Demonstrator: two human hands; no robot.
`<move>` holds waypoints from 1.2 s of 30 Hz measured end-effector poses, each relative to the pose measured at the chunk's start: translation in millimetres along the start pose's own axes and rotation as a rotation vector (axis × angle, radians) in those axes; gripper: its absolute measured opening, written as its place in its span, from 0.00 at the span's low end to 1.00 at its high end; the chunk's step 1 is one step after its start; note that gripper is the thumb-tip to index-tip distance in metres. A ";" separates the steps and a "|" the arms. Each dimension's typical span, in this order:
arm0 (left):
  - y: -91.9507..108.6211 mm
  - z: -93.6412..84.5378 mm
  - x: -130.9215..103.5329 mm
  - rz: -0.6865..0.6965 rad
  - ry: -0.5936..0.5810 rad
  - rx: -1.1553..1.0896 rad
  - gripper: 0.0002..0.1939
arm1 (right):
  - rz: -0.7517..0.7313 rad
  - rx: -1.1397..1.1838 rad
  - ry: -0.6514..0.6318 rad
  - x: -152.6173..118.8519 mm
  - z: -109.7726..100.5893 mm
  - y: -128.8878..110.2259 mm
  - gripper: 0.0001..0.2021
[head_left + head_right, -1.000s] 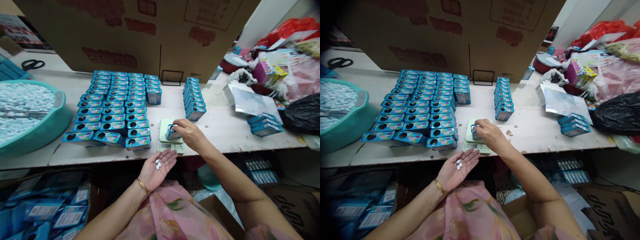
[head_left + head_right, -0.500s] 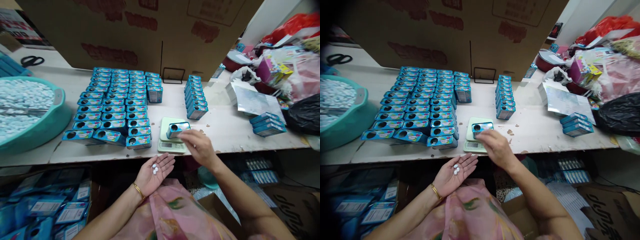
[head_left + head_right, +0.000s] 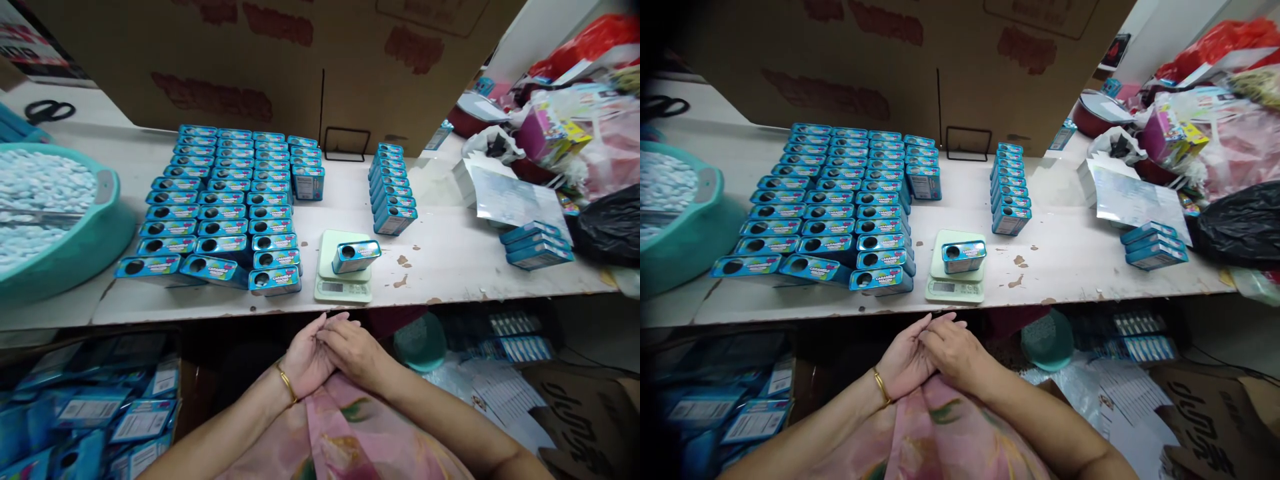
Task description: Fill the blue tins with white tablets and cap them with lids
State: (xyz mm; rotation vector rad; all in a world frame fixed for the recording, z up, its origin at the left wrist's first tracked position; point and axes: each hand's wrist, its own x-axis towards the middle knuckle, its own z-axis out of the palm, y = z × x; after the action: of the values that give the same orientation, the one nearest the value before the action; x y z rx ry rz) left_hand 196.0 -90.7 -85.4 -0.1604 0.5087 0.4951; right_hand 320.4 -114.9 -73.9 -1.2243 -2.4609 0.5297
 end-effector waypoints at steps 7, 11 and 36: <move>-1.9 18.7 -2.8 0.080 0.050 0.052 0.21 | 0.144 0.124 0.103 3.7 1.4 0.3 0.10; 1.2 36.4 -6.4 0.146 0.027 0.083 0.23 | 0.184 0.252 0.165 11.8 -9.1 2.3 0.08; 5.5 11.5 -14.1 0.112 0.103 0.289 0.16 | 0.244 0.025 0.547 13.3 -85.0 50.2 0.08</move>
State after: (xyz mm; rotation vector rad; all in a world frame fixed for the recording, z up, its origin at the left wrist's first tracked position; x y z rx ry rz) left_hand 187.5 -88.7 -68.5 0.1204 0.6864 0.5190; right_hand 385.8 -61.2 -21.6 -1.4410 -1.8585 0.2376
